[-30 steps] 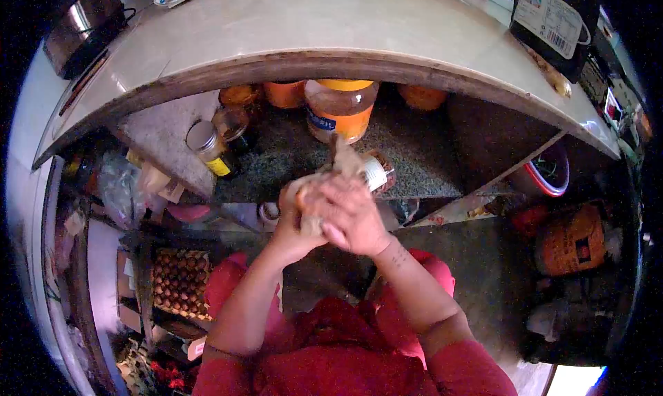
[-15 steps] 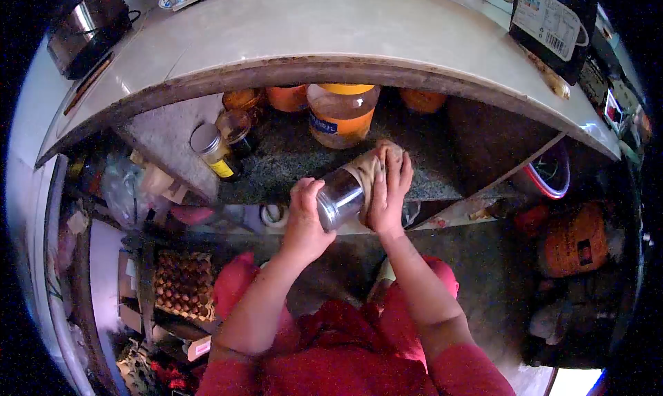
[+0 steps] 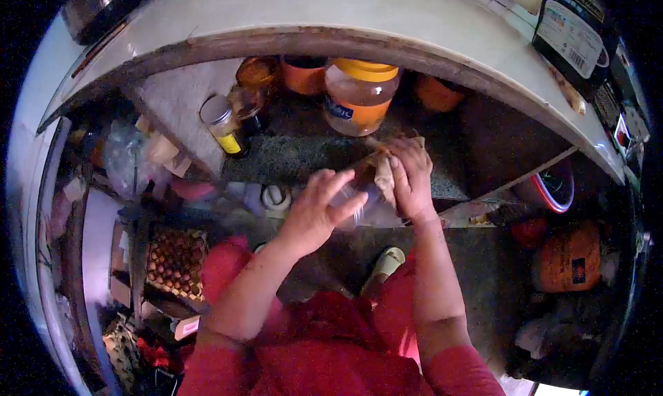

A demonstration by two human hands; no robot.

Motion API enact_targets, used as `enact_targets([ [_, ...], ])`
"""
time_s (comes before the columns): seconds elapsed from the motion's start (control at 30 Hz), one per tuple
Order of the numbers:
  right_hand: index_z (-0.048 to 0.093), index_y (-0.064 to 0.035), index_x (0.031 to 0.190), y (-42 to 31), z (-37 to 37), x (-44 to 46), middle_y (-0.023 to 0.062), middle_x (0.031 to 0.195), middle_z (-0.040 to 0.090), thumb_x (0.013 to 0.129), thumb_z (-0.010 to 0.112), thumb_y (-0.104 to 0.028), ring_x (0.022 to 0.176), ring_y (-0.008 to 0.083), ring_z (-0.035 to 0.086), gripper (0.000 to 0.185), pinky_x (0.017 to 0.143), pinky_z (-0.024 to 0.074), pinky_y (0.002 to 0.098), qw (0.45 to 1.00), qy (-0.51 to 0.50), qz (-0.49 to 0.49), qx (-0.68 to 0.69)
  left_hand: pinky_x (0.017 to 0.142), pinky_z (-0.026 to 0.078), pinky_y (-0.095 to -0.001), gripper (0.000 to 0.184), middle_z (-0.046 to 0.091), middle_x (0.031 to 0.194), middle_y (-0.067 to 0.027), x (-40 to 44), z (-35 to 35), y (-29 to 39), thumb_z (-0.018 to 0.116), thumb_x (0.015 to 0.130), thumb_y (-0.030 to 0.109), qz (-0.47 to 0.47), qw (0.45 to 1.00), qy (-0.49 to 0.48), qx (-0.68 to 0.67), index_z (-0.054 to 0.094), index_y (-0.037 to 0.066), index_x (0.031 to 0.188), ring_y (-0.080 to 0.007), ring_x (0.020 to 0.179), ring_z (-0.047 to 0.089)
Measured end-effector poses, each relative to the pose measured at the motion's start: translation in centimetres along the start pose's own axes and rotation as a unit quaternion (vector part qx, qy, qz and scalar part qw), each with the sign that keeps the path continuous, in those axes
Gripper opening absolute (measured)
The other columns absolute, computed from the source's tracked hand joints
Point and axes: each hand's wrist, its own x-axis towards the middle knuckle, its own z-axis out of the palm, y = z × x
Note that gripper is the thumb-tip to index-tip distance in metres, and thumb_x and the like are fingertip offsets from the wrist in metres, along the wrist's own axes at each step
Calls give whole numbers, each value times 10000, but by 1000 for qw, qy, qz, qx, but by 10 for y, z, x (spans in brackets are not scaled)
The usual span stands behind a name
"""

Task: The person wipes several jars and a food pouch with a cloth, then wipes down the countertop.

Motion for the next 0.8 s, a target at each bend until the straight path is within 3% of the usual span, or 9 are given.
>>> enact_targets([
  [0.17, 626, -131, 1116, -1, 13, 1, 96, 1160, 585, 899, 493, -229, 1167, 345, 459, 273, 922, 382, 496, 998, 43, 14, -34, 1025, 388, -428, 1033, 305, 1399, -225, -7, 3, -6, 804, 606, 44, -267, 941, 22, -205, 199, 148, 1437, -381, 1243, 416],
  [0.2, 625, -134, 1116, -6, 17, -1, 94, 1166, 583, 894, 497, -234, 1170, 348, 457, 276, 920, 383, 497, 996, 53, 11, -71, 976, 434, -401, 1190, 279, 1422, -218, -9, 0, -12, 852, 603, 113, -278, 934, -42, -222, 30, 111, 1463, -339, 1226, 440],
  [0.3, 613, -143, 1156, -15, 26, -7, 89, 1191, 575, 873, 516, -259, 1191, 364, 445, 321, 954, 354, 504, 989, 59, 7, -132, 937, 461, -383, 1223, 280, 1427, -188, 2, -28, -1, 865, 630, 180, -469, 671, -96, -566, -27, 113, 1464, -311, 1211, 446],
  [0.33, 610, -143, 1168, -19, 26, -7, 90, 1198, 572, 873, 514, -257, 1198, 365, 441, 330, 970, 342, 506, 989, 65, 7, -134, 909, 477, -368, 1165, 297, 1410, -164, 4, -29, -3, 857, 662, 231, -486, 670, -82, -555, 8, 109, 1451, -292, 1198, 445],
  [0.53, 599, -109, 1199, -32, 27, -16, 113, 1251, 552, 883, 491, -241, 1222, 371, 426, 359, 1036, 282, 514, 996, 25, -37, -79, 1010, 373, -440, 1093, 333, 1347, -210, -16, 7, -16, 868, 618, 249, -336, 892, -43, -299, 118, 99, 1399, -361, 1226, 397],
  [0.63, 618, -73, 1161, -57, 25, -18, 139, 1205, 588, 869, 516, -241, 1172, 368, 484, 351, 1019, 318, 506, 996, -29, -77, -22, 1057, 299, -465, 1114, 321, 1339, -249, -15, 9, -6, 865, 594, 238, -307, 915, -35, -260, 108, 103, 1400, -393, 1244, 361],
  [0.67, 619, -69, 1155, -66, 24, -19, 136, 1196, 595, 863, 525, -235, 1157, 365, 501, 349, 1015, 331, 498, 995, -42, -93, 11, 1052, 308, -451, 928, 393, 1295, -213, -29, 43, -15, 824, 643, 225, -272, 916, 70, -287, 252, 83, 1359, -367, 1253, 360],
  [0.77, 623, -53, 1127, -84, 28, -21, 125, 1191, 605, 834, 565, -215, 1128, 353, 538, 340, 999, 377, 485, 983, -71, -143, 95, 1041, 321, -441, 678, 483, 1213, -150, -19, 32, -15, 775, 704, 238, -87, 996, 21, -6, 420, 69, 1257, -308, 1239, 400],
  [0.8, 623, -52, 1125, -89, 27, -20, 127, 1192, 605, 829, 572, -209, 1126, 352, 541, 339, 999, 382, 484, 980, -81, -152, 103, 1044, 322, -435, 530, 534, 1141, -108, -15, 35, -18, 742, 738, 247, -68, 996, 14, -60, 506, 65, 1176, -281, 1211, 439],
])
